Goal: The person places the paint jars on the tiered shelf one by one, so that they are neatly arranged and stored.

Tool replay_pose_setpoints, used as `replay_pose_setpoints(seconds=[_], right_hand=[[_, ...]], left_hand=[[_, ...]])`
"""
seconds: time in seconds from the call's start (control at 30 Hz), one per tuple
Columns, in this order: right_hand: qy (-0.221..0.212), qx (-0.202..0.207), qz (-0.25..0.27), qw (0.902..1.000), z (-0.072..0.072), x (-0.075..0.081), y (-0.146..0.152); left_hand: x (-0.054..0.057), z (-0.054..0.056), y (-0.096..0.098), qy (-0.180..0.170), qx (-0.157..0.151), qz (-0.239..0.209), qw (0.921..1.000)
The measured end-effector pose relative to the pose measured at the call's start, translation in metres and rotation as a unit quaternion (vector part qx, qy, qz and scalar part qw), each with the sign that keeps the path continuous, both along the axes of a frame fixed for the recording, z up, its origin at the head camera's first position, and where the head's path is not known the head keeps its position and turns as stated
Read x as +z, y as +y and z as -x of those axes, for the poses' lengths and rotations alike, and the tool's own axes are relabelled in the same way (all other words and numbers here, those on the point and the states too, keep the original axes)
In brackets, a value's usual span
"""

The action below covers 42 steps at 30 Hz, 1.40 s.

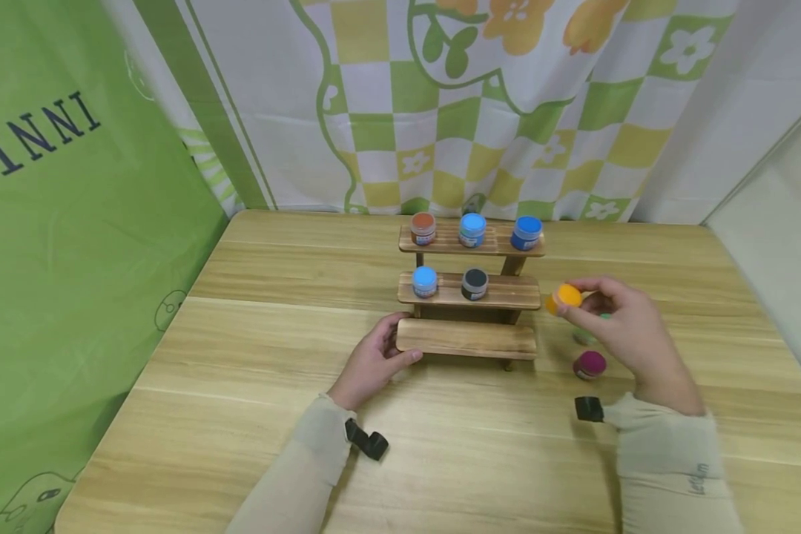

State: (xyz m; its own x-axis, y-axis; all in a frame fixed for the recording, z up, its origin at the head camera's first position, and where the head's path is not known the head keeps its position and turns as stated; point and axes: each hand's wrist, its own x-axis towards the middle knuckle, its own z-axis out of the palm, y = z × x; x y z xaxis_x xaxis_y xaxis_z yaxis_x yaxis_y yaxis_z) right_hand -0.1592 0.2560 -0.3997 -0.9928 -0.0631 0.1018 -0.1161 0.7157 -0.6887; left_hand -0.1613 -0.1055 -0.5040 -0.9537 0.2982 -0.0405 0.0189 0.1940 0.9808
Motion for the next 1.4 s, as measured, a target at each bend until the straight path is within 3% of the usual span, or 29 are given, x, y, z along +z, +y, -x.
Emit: replay_pose_setpoints(seconds=[0.23,0.7,1.13,1.4], right_hand=[[0.035,-0.006,0.048,0.9982,0.001,-0.001,-0.014],[0.105,-0.022,0.064,0.9921,0.005,-0.009,-0.034],[0.12,-0.044,0.069,0.9894,0.009,-0.016,-0.046],[0.129,-0.034,0.076,0.9882,0.012,-0.021,-0.051]], left_hand=[[0.0,0.0,0.0,-0.001,-0.001,-0.002,1.0],[-0.001,0.001,0.0,0.005,-0.007,-0.007,0.9999],[0.001,0.001,0.0,0.005,-0.009,-0.012,0.9999],[0.0,0.0,0.0,0.002,-0.006,-0.009,0.9999]])
